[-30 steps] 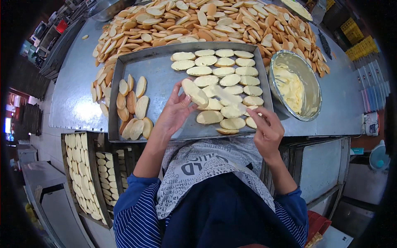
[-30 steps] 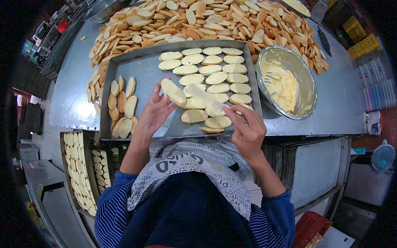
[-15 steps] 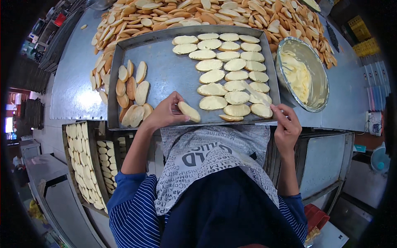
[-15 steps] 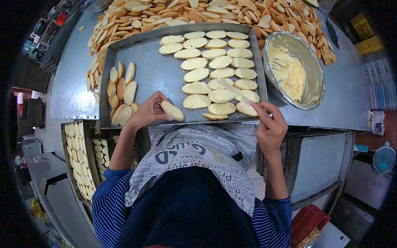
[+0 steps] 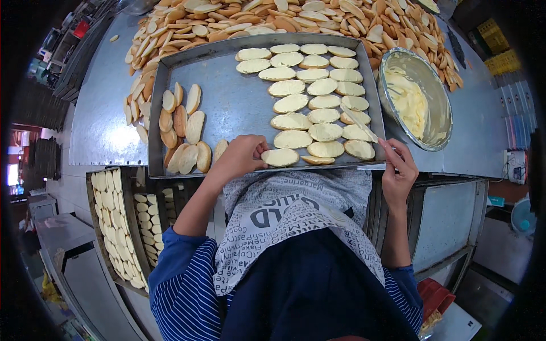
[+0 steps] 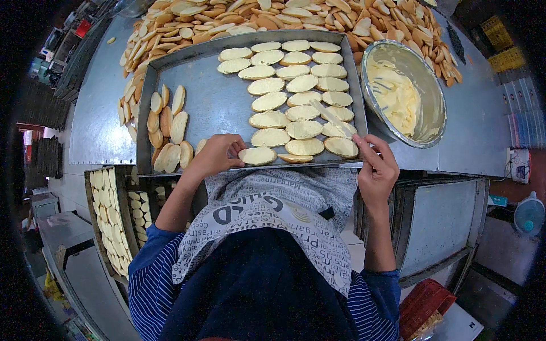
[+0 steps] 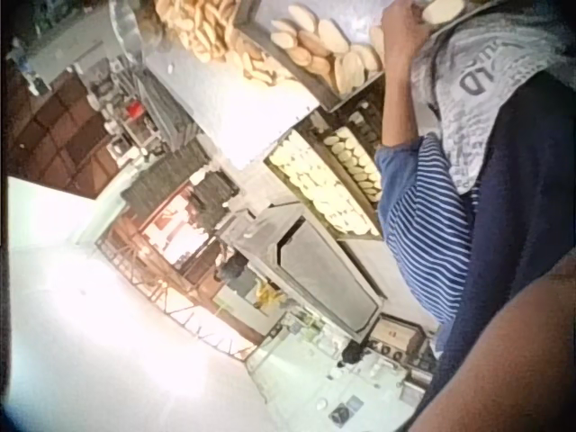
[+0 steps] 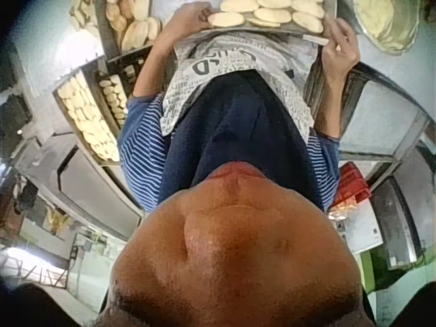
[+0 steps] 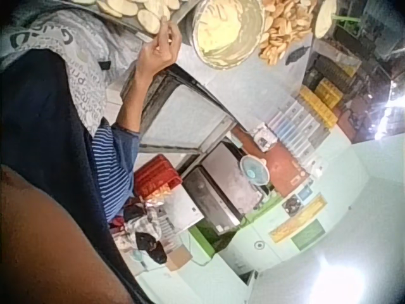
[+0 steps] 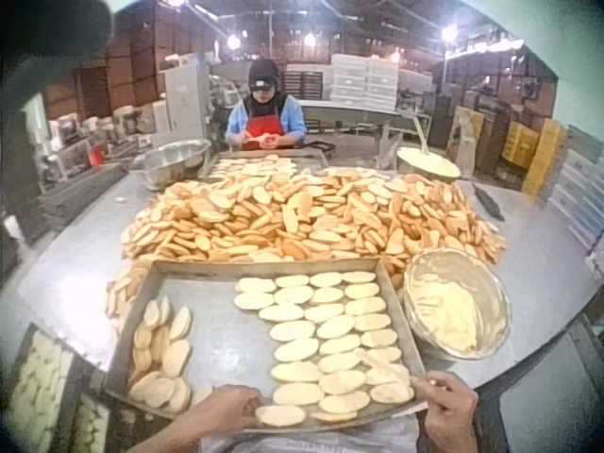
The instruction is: The person spreads a yellow cream onto small, oval-shaped biscuits using a plastic spatula. They pick up each biscuit from a pile, apply the cream to one side, and place it onto a metal tray. The process is repeated continuously throughout the clip.
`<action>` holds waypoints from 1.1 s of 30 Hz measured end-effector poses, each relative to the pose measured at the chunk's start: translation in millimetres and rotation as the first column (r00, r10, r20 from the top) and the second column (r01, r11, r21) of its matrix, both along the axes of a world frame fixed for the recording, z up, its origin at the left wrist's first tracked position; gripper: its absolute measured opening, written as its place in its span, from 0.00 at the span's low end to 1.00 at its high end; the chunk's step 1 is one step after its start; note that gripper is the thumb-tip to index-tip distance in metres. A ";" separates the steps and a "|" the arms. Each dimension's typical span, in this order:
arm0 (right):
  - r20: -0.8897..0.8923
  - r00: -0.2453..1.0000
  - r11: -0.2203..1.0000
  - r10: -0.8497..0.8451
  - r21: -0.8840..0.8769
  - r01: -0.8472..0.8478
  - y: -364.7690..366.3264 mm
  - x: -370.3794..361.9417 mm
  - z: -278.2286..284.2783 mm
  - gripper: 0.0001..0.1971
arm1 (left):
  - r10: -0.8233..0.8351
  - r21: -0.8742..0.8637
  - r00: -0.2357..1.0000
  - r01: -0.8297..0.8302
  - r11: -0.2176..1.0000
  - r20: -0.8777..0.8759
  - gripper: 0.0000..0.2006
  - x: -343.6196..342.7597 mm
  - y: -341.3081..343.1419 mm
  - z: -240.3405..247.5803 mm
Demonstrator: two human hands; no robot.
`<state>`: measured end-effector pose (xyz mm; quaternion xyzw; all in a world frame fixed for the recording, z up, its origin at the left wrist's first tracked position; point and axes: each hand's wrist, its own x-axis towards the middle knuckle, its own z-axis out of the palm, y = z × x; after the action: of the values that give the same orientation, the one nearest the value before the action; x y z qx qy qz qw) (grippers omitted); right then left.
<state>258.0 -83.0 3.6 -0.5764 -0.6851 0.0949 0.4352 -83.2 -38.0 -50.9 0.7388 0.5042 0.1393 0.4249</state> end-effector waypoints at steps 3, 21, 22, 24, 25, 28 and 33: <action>0.005 1.000 1.000 -0.020 -0.007 0.020 1.1 3.2 0.5 0.22 | 0.010 -0.073 0.996 -0.003 0.997 0.089 0.15 3.1 1.2 -1.0; 0.815 0.569 0.784 -0.108 -0.283 0.553 100.8 158.7 27.4 0.10 | 0.684 0.710 0.621 -0.276 0.648 -0.383 0.15 -113.6 17.2 -26.7; 0.806 0.587 0.780 -0.070 -0.323 0.536 101.6 152.5 33.5 0.11 | 0.673 0.702 0.623 -0.265 0.661 -0.399 0.17 -112.6 17.6 -25.4; 0.770 0.638 0.763 0.002 -0.413 0.497 103.7 146.1 41.6 0.12 | 0.664 0.675 0.628 -0.284 0.681 -0.406 0.16 -110.3 19.2 -19.1; 0.743 0.668 0.752 0.036 -0.461 0.472 106.3 143.7 45.5 0.12 | 0.660 0.661 0.632 -0.295 0.690 -0.407 0.16 -107.8 20.7 -14.6; 0.609 0.785 0.738 0.114 -0.581 0.343 105.9 135.3 52.5 0.13 | 0.643 0.659 0.700 -0.328 0.677 -0.311 0.15 -97.5 25.8 -9.2; 0.168 0.983 0.715 0.079 -0.696 0.061 104.0 142.9 58.7 0.14 | 0.579 0.480 0.812 -0.539 0.692 0.078 0.14 -80.2 33.6 -7.9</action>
<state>400.9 21.1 62.3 -0.7008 -0.6387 0.2943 0.1195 -163.4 -4.4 -58.8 0.6365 0.6704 0.3528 0.1446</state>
